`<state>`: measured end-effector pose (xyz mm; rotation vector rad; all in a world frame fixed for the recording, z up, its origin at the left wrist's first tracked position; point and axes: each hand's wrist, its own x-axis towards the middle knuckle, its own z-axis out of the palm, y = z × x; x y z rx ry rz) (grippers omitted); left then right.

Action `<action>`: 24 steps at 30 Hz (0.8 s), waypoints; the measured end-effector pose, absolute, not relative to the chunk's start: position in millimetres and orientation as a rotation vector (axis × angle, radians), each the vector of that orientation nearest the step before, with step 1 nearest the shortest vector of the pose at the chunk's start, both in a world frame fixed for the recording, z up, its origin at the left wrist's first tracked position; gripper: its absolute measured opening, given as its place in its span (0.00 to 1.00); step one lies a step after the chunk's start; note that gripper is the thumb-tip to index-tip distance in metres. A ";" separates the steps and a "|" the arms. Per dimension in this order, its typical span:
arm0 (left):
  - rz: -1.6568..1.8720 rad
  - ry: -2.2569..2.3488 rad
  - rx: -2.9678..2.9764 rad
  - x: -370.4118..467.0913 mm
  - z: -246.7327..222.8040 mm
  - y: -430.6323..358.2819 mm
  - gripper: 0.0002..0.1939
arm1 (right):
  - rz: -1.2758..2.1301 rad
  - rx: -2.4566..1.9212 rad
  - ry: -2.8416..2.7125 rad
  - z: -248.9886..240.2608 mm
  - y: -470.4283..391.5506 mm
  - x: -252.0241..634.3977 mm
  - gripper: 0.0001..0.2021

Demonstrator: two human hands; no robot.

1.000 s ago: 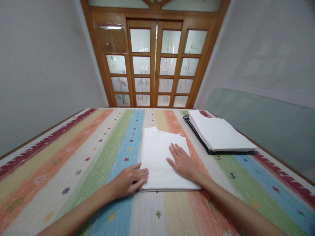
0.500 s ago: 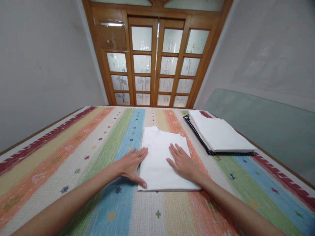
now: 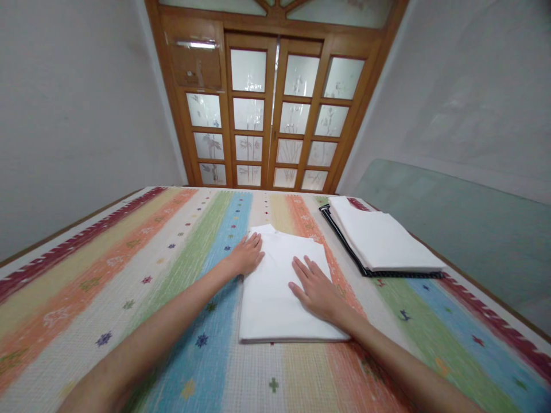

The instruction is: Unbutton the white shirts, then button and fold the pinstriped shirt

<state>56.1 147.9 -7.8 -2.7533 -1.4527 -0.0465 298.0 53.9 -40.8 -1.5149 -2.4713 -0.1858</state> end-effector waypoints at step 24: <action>-0.244 -1.575 -2.764 82.9 -29.9 166.3 0.42 | -0.238 -1.367 -2.553 -38.9 27.9 302.1 0.28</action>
